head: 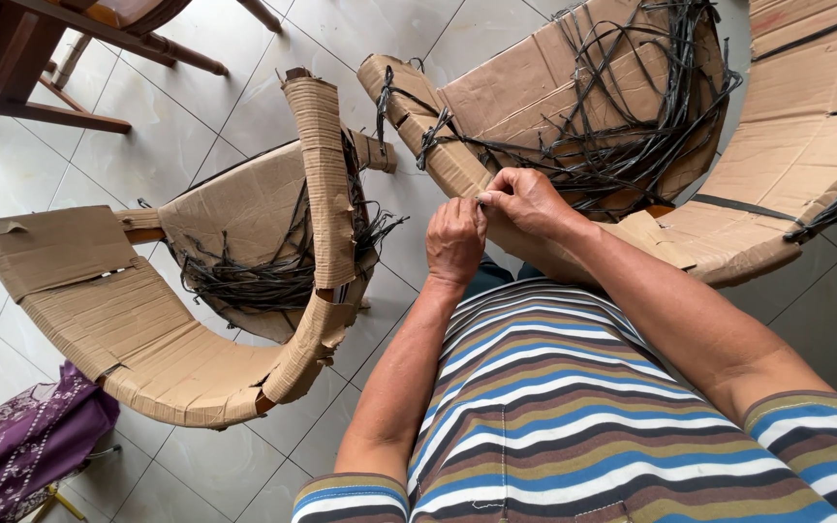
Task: Weaving and securing synthetic rattan strands onto a chair frame
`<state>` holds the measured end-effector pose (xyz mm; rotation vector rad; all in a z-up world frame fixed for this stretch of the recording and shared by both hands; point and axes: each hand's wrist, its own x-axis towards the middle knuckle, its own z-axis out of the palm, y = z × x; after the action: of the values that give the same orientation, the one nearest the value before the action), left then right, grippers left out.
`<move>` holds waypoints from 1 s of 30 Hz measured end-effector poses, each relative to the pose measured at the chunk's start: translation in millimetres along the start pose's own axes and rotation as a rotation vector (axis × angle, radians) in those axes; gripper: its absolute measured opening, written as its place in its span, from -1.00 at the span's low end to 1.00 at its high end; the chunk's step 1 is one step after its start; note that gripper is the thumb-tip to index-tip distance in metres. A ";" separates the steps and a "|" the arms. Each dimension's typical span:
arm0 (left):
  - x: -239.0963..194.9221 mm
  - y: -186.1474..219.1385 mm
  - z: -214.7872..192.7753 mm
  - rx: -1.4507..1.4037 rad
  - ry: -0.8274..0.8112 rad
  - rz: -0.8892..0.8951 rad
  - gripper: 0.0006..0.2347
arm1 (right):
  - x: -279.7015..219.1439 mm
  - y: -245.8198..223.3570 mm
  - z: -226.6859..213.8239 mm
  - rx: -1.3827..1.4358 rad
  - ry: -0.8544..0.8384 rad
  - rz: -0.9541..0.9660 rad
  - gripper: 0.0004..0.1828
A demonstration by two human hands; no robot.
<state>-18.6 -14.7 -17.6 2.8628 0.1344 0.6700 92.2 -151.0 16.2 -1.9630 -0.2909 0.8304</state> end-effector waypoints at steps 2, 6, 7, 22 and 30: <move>0.4 -4.6 -1.1 0.013 -0.010 0.005 -0.92 | 0.8 3.7 0.5 -0.015 0.019 -0.003 -0.84; -0.7 -12.4 -13.3 0.024 -0.063 0.024 -0.94 | -1.5 11.1 -6.7 -0.046 0.057 -0.001 -0.81; -3.6 -14.3 -11.1 0.022 -0.064 0.026 -0.94 | -1.4 15.0 -6.5 -0.046 0.059 0.001 -0.81; -8.4 -17.9 -38.1 -0.338 -0.144 -0.167 -0.96 | -51.3 29.8 -30.2 -0.142 0.031 0.104 -0.67; 28.3 50.3 12.8 -0.435 -0.178 0.075 -0.84 | -96.3 -14.0 -39.7 -0.534 -0.233 0.113 -0.23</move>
<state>14.6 -62.3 -6.0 2.4971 -0.1306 0.3929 48.8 -220.3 82.3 -2.3914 -0.5920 1.1448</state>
